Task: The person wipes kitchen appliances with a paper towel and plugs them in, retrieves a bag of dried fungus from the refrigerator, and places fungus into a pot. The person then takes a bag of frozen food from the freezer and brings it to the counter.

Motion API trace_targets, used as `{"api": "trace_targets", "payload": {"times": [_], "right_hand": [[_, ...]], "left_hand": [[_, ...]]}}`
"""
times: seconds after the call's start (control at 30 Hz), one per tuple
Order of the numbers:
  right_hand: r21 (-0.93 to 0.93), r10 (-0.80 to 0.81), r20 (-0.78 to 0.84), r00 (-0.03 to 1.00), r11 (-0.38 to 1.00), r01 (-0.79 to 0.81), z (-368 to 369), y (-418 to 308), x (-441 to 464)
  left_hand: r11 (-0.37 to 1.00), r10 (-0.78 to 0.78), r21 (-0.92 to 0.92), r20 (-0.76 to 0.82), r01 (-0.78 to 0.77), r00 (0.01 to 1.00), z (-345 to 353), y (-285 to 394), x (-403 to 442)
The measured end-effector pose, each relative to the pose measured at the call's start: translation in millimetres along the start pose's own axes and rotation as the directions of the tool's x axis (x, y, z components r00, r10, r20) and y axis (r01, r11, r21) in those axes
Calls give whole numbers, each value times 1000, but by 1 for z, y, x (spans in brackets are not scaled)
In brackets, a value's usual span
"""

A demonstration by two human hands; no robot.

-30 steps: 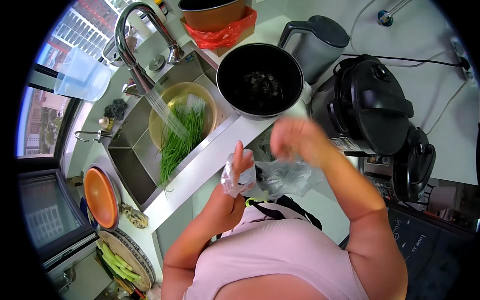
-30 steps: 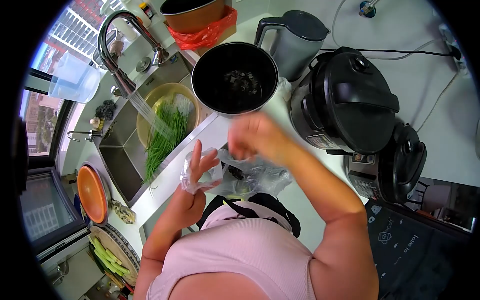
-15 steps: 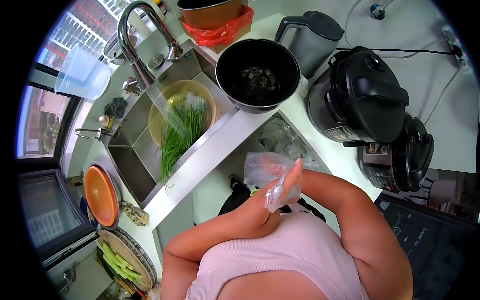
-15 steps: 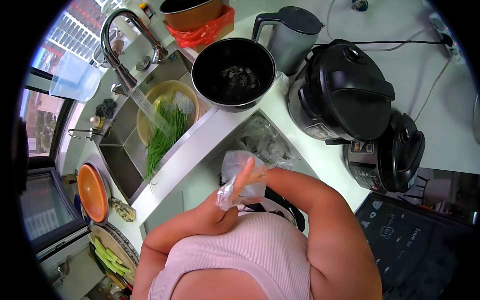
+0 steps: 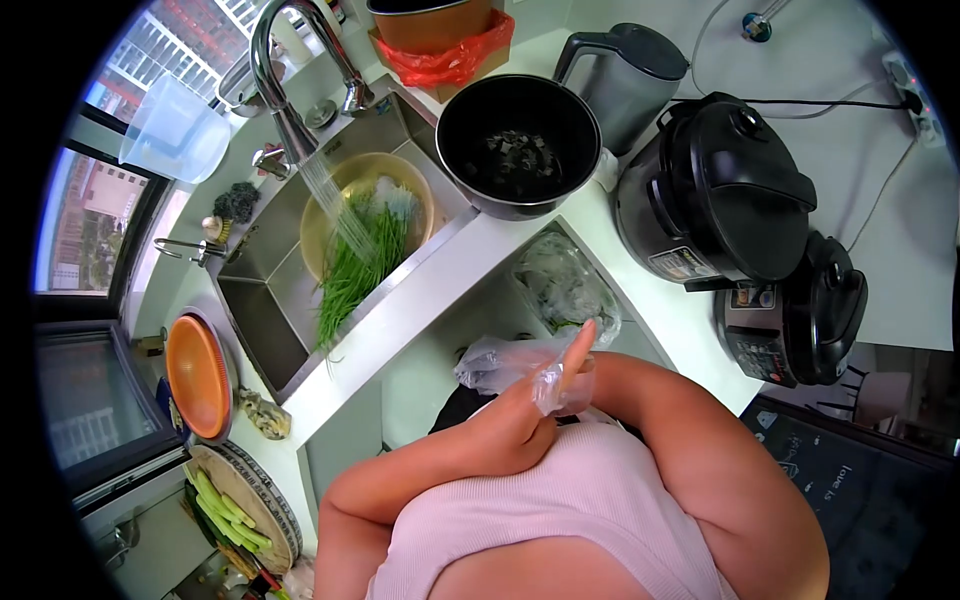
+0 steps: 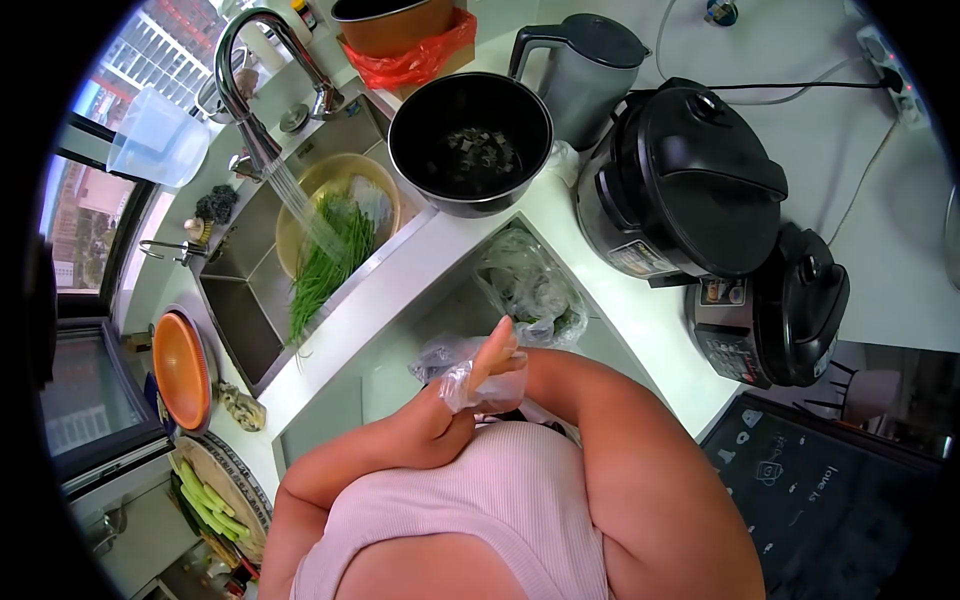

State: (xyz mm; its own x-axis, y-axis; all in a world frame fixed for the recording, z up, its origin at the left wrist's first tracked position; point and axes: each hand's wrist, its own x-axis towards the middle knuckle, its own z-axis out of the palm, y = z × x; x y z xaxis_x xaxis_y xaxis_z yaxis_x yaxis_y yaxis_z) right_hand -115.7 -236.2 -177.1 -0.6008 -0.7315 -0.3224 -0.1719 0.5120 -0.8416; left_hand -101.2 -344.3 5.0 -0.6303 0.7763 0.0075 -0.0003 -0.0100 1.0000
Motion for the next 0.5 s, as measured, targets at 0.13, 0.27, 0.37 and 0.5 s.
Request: {"api": "trace_targets", "payload": {"times": [0.13, 0.27, 0.37, 0.5], "right_hand": [[2, -58, 2, 998, 998, 58, 5, -1, 6], [10, -117, 2, 993, 993, 117, 8, -2, 11], [22, -170, 2, 985, 985, 170, 4, 1, 15], [90, -261, 1, 965, 962, 259, -12, 9, 23]], "left_hand": [[999, -6, 34, -46, 8, 999, 1, -1, -2], [999, -6, -39, -153, 0, 988, 0, -3, -5], [1000, -5, -8, -274, 4, 962, -8, 0, -13], [999, -1, -44, -419, -19, 908, -21, 1, -24]]}}
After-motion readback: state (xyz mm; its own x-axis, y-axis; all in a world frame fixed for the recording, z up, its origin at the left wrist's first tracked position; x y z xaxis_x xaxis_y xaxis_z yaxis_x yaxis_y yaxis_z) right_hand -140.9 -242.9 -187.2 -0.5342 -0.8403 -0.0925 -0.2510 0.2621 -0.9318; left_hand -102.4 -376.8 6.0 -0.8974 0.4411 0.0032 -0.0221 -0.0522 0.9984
